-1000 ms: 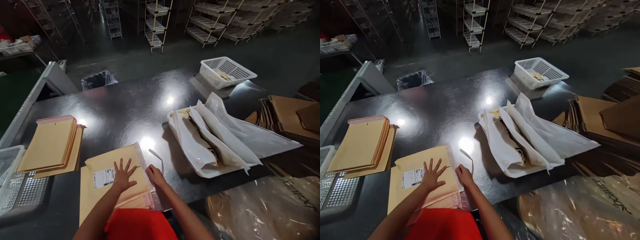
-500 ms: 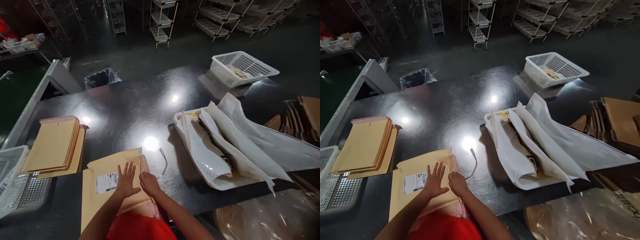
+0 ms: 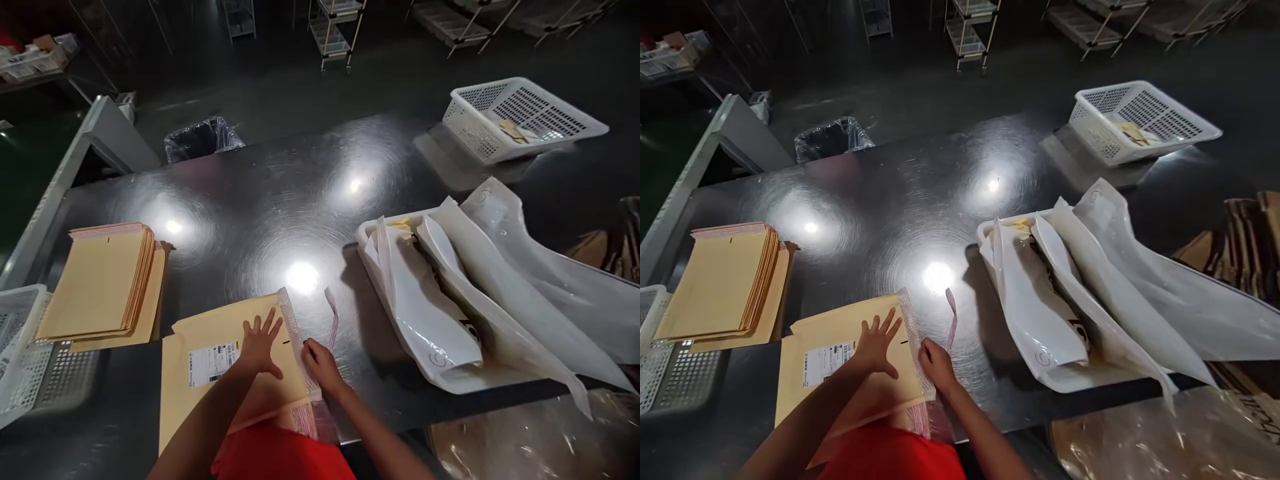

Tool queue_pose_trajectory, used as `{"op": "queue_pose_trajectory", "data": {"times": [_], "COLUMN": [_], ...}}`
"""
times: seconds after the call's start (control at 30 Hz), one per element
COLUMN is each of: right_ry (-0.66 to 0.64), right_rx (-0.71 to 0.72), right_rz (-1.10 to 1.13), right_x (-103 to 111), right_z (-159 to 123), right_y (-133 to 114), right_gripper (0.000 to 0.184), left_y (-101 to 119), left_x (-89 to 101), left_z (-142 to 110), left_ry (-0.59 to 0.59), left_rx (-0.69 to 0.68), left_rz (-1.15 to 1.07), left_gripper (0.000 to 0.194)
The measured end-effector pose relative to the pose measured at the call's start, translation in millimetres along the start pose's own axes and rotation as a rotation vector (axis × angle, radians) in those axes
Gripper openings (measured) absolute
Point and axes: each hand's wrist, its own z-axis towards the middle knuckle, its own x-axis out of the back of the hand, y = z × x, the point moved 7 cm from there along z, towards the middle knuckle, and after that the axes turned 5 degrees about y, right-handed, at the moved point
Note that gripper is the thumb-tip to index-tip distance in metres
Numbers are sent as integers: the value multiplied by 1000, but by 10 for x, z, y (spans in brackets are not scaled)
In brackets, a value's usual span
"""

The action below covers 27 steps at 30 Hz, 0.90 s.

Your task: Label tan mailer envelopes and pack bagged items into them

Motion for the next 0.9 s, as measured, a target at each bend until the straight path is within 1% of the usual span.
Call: {"op": "queue_pose_trajectory", "data": {"times": [0.1,0.13,0.17,0.2,0.27,0.3,0.33,0.47,0.57,0.67,0.73,0.83,0.9], "right_ry": [22,25,28,32,41,44,42,-13,-47,-57,-47,-20,-5], "right_rx": [30,33,31,25,12,12,20,109,187,231,236,242,255], "right_rz": [-3,-8,-17,-28,-54,-69,-84,-167,-280,-416,-492,-578,-638], "right_x": [-12,-23,-35,-45,-54,-54,-56,-121,-269,-466,-561,-604,-594], "right_z": [-28,-39,-50,-62,-87,-100,-113,-139,-123,-137,-189,-225,-70], "right_y": [-56,-61,-57,-46,-19,-12,-13,-112,-245,-353,-393,-442,-497], "right_gripper": [23,22,22,22,22,23,23,25,20,15,15,17,19], "left_y": [25,30,27,15,-34,-57,-69,-70,-96,-115,-156,-225,-221], "left_x": [49,53,57,63,70,64,45,-122,-202,-219,-222,-244,-255], "left_z": [-21,-36,-50,-61,-68,-66,-59,-3,35,47,48,48,44], "left_ry": [14,10,13,28,82,111,130,137,156,155,144,144,177], "left_rx": [-33,-52,-64,-63,-23,-1,11,20,45,7,9,66,73], "left_rz": [-6,-23,-47,-73,-111,-113,-102,-16,20,6,-17,-34,-19], "left_gripper": [137,134,126,115,90,83,81,85,81,78,76,79,79]}}
